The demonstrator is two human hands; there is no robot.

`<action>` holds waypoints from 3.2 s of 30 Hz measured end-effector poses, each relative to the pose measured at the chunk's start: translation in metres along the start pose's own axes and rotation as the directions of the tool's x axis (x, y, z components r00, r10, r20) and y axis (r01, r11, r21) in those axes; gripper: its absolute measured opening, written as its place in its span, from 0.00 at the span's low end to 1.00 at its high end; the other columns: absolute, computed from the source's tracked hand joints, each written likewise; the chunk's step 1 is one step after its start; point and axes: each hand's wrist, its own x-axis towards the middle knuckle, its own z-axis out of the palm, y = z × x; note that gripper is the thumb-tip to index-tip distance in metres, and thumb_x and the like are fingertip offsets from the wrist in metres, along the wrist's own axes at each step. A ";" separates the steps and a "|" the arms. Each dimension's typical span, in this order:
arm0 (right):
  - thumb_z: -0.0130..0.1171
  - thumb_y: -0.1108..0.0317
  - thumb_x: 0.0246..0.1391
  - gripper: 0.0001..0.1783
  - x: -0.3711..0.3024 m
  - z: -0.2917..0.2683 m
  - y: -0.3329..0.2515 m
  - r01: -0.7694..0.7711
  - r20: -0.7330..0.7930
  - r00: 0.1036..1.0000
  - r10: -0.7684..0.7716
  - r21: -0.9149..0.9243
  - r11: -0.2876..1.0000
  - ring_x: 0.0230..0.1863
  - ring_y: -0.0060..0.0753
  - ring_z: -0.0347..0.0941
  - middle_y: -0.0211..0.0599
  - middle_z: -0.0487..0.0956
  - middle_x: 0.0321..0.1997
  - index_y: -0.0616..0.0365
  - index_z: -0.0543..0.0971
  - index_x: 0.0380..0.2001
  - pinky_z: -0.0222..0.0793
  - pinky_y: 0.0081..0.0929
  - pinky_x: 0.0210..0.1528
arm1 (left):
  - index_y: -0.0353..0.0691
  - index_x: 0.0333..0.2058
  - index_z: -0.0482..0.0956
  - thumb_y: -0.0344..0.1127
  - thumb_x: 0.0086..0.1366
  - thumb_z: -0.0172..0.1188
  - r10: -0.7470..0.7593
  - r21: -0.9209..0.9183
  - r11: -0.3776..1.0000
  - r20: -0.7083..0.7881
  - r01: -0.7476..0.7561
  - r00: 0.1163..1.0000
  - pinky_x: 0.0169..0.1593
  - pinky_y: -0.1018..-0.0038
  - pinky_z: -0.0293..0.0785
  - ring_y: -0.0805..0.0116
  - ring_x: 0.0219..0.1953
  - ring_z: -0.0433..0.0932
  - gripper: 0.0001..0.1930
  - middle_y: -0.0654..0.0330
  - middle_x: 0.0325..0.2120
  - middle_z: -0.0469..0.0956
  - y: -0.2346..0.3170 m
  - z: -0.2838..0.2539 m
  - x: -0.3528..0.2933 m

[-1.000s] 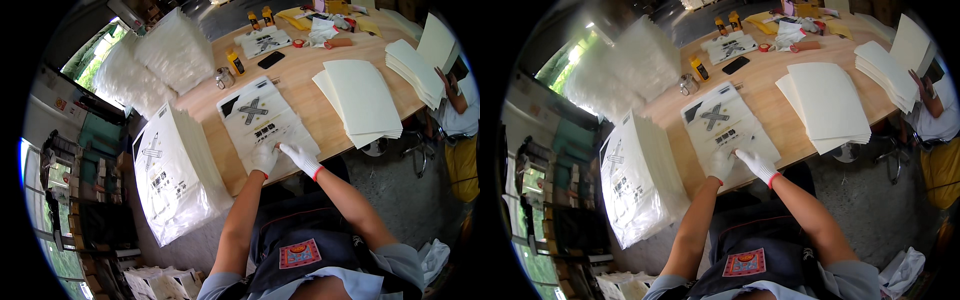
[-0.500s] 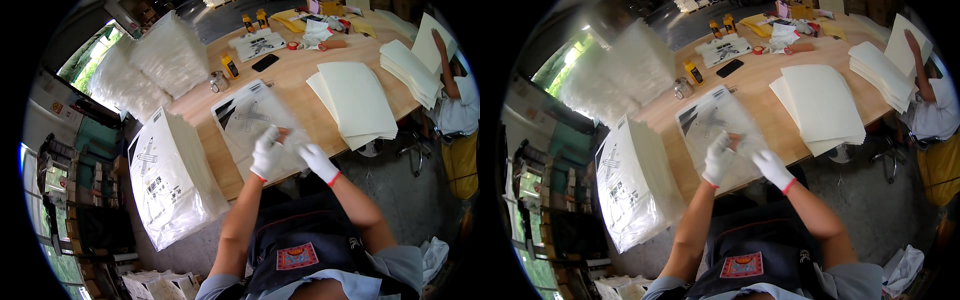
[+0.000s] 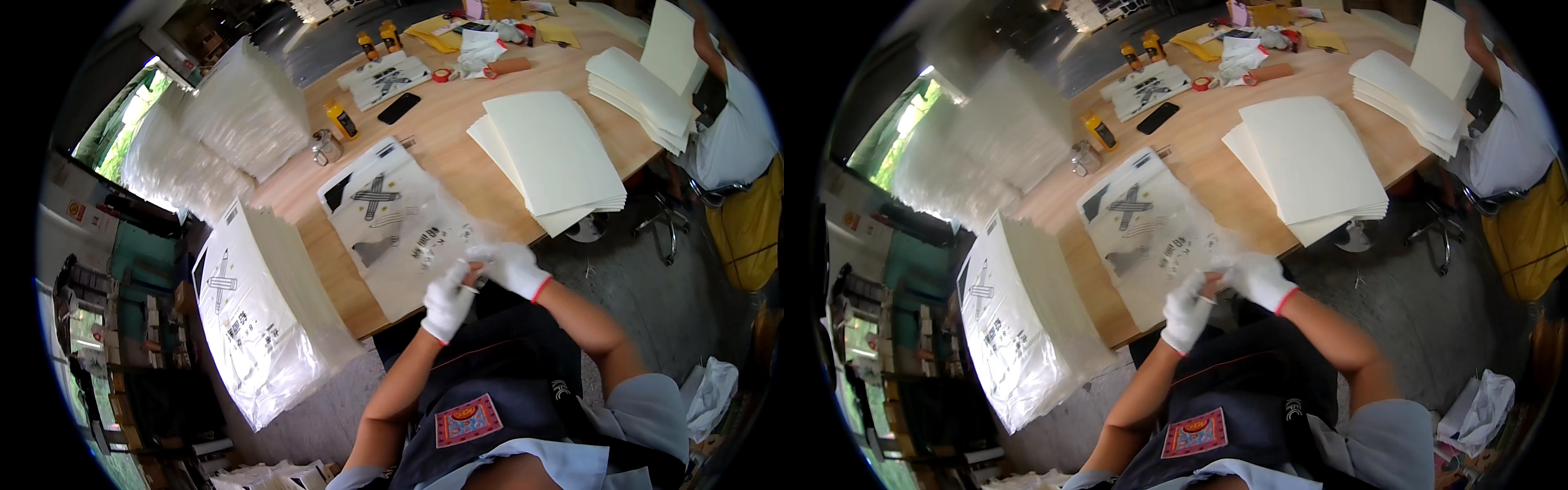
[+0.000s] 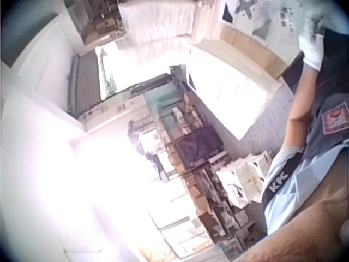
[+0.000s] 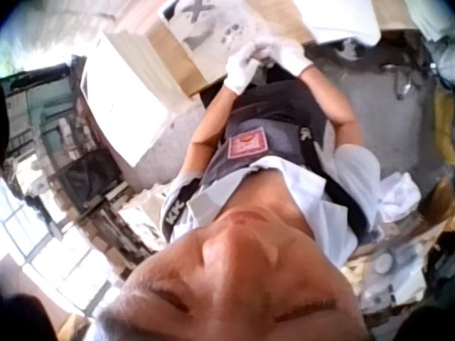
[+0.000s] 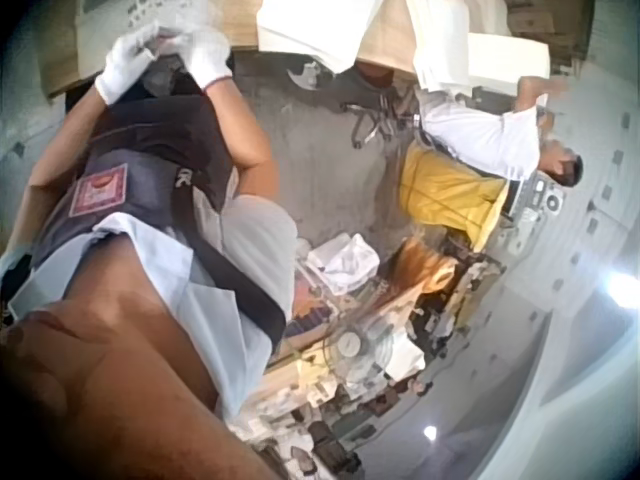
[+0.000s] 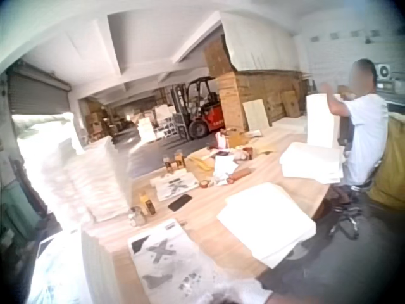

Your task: The person repeatedly picks up stacks of white paper and places them into clear plastic packaging bags. They fold the top of the bags to seal the contents and place the finished packages onto a growing pile on the table.

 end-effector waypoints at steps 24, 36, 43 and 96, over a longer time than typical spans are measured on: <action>0.63 0.57 0.49 0.17 -0.086 -0.079 -0.033 0.133 -0.426 0.890 -0.163 -0.100 0.986 0.60 0.45 0.64 0.49 0.68 0.57 0.50 0.77 0.41 0.61 0.35 0.61 | 0.35 0.55 0.67 0.33 0.62 0.50 -0.490 -0.528 0.493 0.488 0.692 0.722 0.50 0.71 0.70 0.67 0.47 0.72 0.22 0.57 0.46 0.74 -0.045 0.050 0.060; 0.58 0.53 0.55 0.27 -0.062 -0.022 0.024 -0.136 -0.116 0.881 0.458 0.866 0.482 0.47 0.31 0.73 0.40 0.79 0.43 0.64 0.74 0.49 0.64 0.27 0.52 | 0.34 0.61 0.55 0.38 0.51 0.62 0.040 0.426 0.869 0.444 -0.250 0.895 0.50 0.62 0.70 0.40 0.47 0.73 0.39 0.34 0.46 0.71 0.038 0.059 0.005; 0.56 0.57 0.53 0.14 -0.086 -0.089 -0.008 -0.061 -0.273 0.959 0.074 0.057 0.997 0.30 0.46 0.75 0.43 0.77 0.28 0.55 0.80 0.36 0.70 0.39 0.33 | 0.42 0.62 0.62 0.39 0.67 0.51 -0.334 -0.787 0.466 0.267 0.404 0.904 0.43 0.72 0.73 0.72 0.45 0.73 0.26 0.65 0.48 0.72 0.009 -0.032 0.025; 0.49 0.60 0.50 0.10 -0.192 -0.039 -0.052 0.077 0.515 0.836 0.191 -0.454 0.888 0.21 0.39 0.78 0.36 0.79 0.20 0.50 0.77 0.24 0.71 0.39 0.20 | 0.39 0.20 0.72 0.25 0.41 0.67 -0.378 0.031 0.926 0.043 0.377 0.925 0.28 0.70 0.69 0.59 0.23 0.73 0.10 0.56 0.21 0.72 0.027 -0.081 -0.224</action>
